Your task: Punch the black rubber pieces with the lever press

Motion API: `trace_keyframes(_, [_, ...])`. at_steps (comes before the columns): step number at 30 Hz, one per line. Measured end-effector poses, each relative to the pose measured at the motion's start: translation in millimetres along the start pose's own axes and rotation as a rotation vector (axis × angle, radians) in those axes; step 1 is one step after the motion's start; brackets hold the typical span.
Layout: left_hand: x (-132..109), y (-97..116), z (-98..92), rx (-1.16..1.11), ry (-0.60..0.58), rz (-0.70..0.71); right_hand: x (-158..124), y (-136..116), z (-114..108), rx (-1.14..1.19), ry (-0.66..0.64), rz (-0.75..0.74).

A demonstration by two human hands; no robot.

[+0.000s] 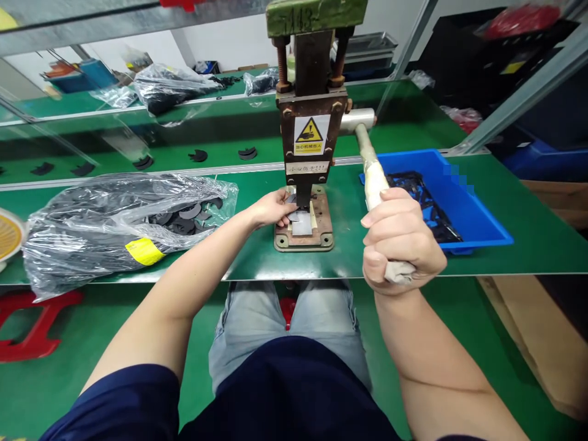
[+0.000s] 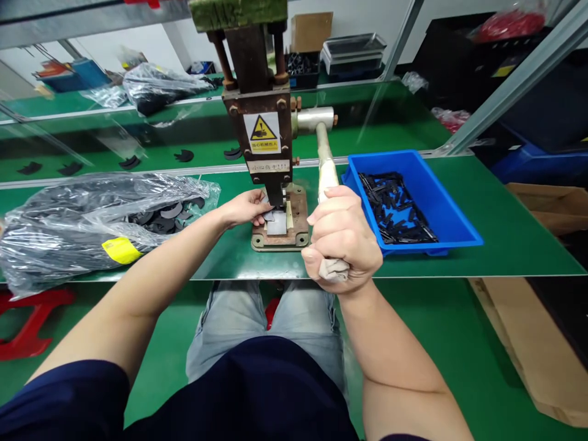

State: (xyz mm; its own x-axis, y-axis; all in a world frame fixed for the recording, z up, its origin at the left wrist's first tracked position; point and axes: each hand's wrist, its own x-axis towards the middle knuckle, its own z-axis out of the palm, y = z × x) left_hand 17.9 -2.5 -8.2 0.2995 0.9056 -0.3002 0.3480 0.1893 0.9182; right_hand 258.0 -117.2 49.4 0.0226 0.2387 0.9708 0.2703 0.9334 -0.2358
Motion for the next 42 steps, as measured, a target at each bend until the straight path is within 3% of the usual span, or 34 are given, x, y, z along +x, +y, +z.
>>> trace_keyframes(4, [7.5,3.4,-3.6,0.006,-0.043,-0.076,-1.5,0.6,3.3,0.013,0.047,-0.003])
trace_keyframes(9, [12.0,7.3,-2.9,0.049,-0.051,-0.185,0.6,-2.1,-0.4,0.004,0.010,0.005])
trace_keyframes(12, [4.6,8.8,4.4,0.052,-0.016,-0.128,2.0,-1.4,-3.3,0.003,-0.021,0.008])
trace_keyframes(15, [-3.0,1.3,2.4,0.029,-0.012,0.019,0.5,5.9,-3.2,0.012,0.029,-0.023])
trace_keyframes(17, [-9.5,-10.4,-14.0,0.038,-0.019,0.094,-1.2,11.1,-1.8,0.026,0.067,-0.039])
trace_keyframes(19, [-19.2,-25.7,-44.9,0.169,0.067,0.112,-2.5,13.6,-0.4,0.032,0.075,-0.038])
trace_keyframes(23, [-41.7,-55.0,-132.9,0.841,0.436,-0.094,-3.0,13.7,2.6,0.012,0.077,-0.028])
trace_keyframes(26, [-50.3,-67.9,-190.1,1.132,0.450,-0.268,-3.8,17.0,5.0,0.025,0.127,-0.067])
trace_keyframes(28, [-50.0,-72.0,-213.2,1.216,0.463,-0.261,-5.0,20.5,5.7,0.026,0.154,-0.085])
trace_keyframes(32, [-38.9,-75.0,-227.4,1.296,0.386,-0.136,-6.7,23.7,4.7,0.011,0.163,-0.081])
trace_keyframes(35, [-29.7,-75.3,-224.2,1.368,0.298,-0.152,-6.4,22.2,3.7,0.011,0.145,-0.076])
trace_keyframes(42, [-26.4,-68.3,-216.2,1.390,0.259,-0.149,-5.8,20.6,3.7,0.014,0.139,-0.063])
